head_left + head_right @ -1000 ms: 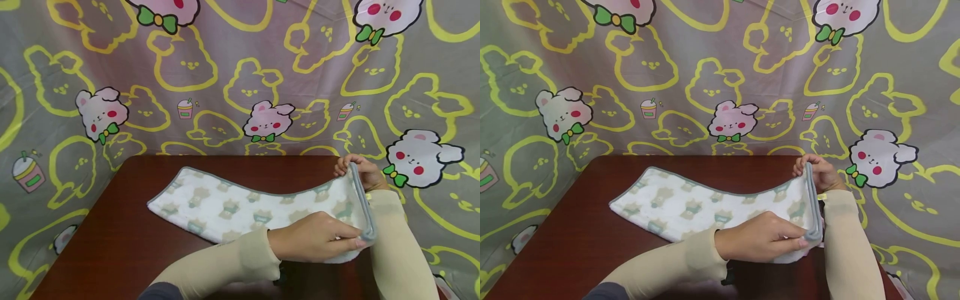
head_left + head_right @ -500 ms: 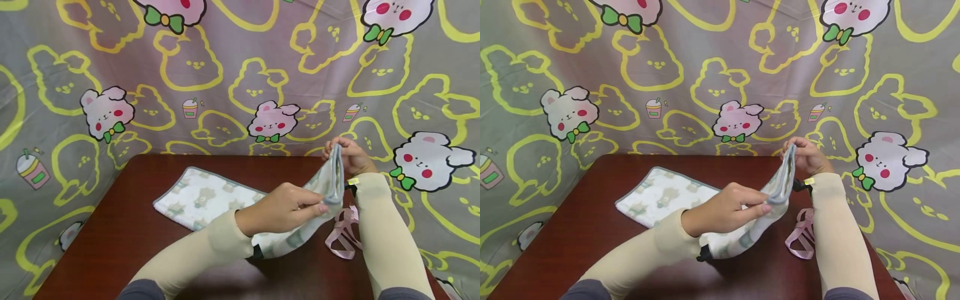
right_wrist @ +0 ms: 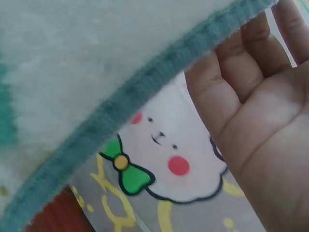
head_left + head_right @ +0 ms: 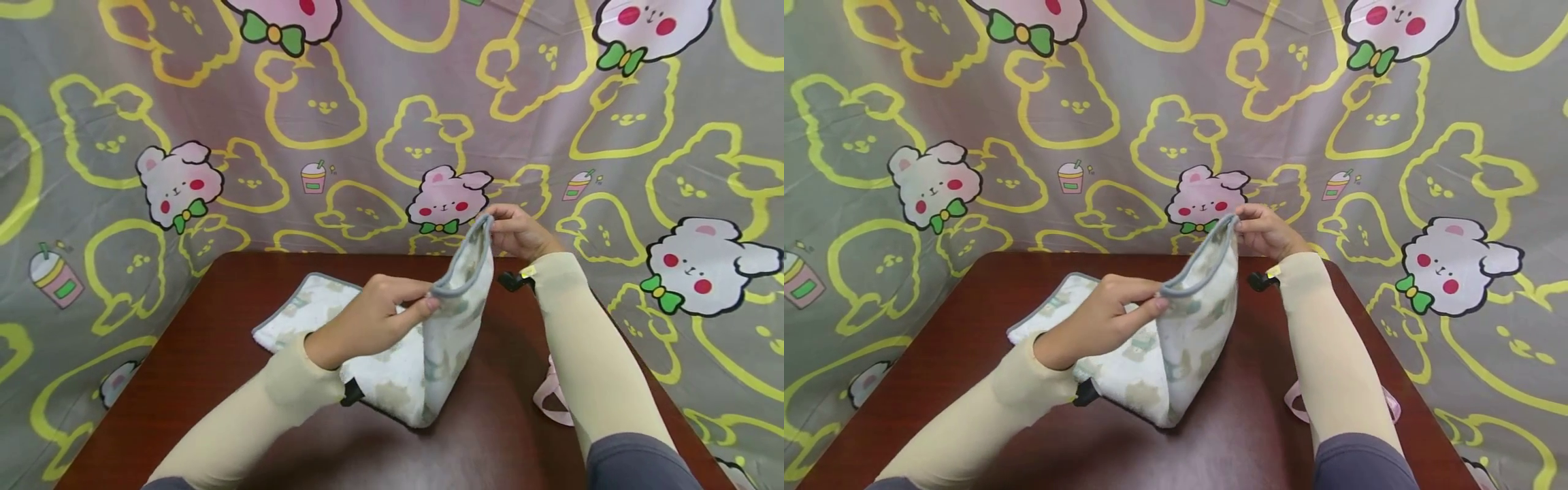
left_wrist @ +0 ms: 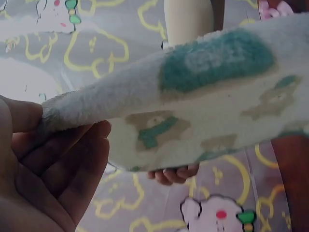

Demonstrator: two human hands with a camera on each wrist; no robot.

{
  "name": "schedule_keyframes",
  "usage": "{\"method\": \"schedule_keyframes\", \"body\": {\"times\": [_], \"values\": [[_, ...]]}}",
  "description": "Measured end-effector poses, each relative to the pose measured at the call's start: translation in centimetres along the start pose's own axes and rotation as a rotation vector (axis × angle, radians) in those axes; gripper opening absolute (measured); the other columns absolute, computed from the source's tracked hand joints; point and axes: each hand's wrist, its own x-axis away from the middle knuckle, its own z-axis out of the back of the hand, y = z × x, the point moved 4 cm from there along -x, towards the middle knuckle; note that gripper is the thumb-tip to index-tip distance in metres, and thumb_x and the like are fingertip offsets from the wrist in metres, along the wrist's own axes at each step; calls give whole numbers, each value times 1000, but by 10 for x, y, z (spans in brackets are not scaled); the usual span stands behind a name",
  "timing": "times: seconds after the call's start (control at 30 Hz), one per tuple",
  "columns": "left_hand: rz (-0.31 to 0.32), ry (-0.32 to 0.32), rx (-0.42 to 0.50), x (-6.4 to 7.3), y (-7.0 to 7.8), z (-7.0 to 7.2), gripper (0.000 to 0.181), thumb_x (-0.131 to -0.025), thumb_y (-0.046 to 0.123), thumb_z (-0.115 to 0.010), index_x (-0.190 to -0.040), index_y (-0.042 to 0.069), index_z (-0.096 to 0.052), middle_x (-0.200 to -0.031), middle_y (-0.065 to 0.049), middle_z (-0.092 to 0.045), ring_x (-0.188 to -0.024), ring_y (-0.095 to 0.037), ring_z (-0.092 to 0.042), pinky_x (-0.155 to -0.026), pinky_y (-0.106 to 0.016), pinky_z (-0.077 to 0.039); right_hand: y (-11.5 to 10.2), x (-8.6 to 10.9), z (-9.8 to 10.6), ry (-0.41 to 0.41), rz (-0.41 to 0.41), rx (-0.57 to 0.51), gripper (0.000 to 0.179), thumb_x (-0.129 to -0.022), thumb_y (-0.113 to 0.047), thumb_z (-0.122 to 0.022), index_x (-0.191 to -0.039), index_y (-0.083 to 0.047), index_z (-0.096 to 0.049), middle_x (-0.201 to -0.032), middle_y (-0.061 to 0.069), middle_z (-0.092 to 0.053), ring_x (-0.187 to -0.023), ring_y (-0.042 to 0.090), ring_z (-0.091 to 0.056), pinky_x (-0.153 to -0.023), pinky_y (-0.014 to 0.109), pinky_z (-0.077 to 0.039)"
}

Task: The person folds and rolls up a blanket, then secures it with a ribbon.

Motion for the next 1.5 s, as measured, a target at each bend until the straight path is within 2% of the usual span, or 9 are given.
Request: {"method": "schedule_keyframes", "body": {"times": [0.3,0.43,0.53,0.63,0.83,0.97,1.1,1.37,1.5], "values": [[135,110,-92,32,-20,35,27,-99,14,-57,-72,16,-55,-58,10,-33,-48,-4,-29,-46,-24,-28,18,-39,-10,47,-49,61,15,-93,5,-59,-101,0,-70,-96,9,-68,-83,19,-64,-73,32,-52],[173,141,-120,48,-27,51,34,-98,10,-58,-66,17,-48,-55,12,-34,-49,-4,-37,-49,-24,-35,25,-56,-14,125,-109,134,18,-94,7,-56,-99,-2,-71,-96,9,-68,-84,19,-64,-74,33,-52],[219,152,-117,62,-33,64,22,-97,7,-59,-77,12,-66,-65,9,-57,-62,-6,-59,-59,-25,-49,33,-71,-19,208,-165,206,23,-95,9,-53,-96,-5,-72,-94,8,-67,-81,18,-63,-72,31,-51],[284,156,-120,76,-43,77,15,-97,7,-60,-87,10,-71,-76,4,-66,-75,-10,-68,-66,-28,-54,45,-85,-22,272,-207,249,25,-95,8,-53,-95,-7,-73,-93,7,-66,-79,16,-62,-70,30,-50],[448,157,-90,100,-65,97,14,-98,10,-58,-92,7,-70,-84,-2,-68,-76,-14,-70,-69,-29,-56,70,-105,-26,373,-262,395,14,-94,-1,-62,-97,-8,-73,-88,4,-64,-71,17,-53,-61,24,-46],[544,148,-70,113,-73,105,19,-100,12,-57,-114,6,-67,-92,-7,-70,-80,-15,-70,-71,-30,-56,82,-114,-27,417,-287,428,9,-92,-4,-66,-98,-6,-73,-87,4,-64,-68,17,-46,-57,25,-42],[598,151,-120,123,-77,111,36,-99,10,-56,-134,15,-56,-98,-7,-72,-78,-14,-69,-67,-32,-55,95,-126,-30,433,-308,448,11,-90,-8,-71,-100,-5,-71,-95,5,-66,-77,15,-56,-70,31,-48],[695,137,-256,142,-84,118,4,-92,18,-67,-95,16,-65,-84,1,-67,-67,-16,-59,-53,-32,-44,125,-150,-36,435,-395,546,21,-89,-19,-73,-105,-7,-70,-101,4,-64,-86,17,-54,-77,35,-45],[754,175,-261,152,-95,124,21,-89,30,-73,-84,15,-58,-71,2,-63,-61,-19,-57,-56,-33,-46,140,-163,-41,441,-400,609,19,-89,-22,-73,-102,-8,-69,-92,2,-63,-78,18,-49,-77,42,-41]]}}
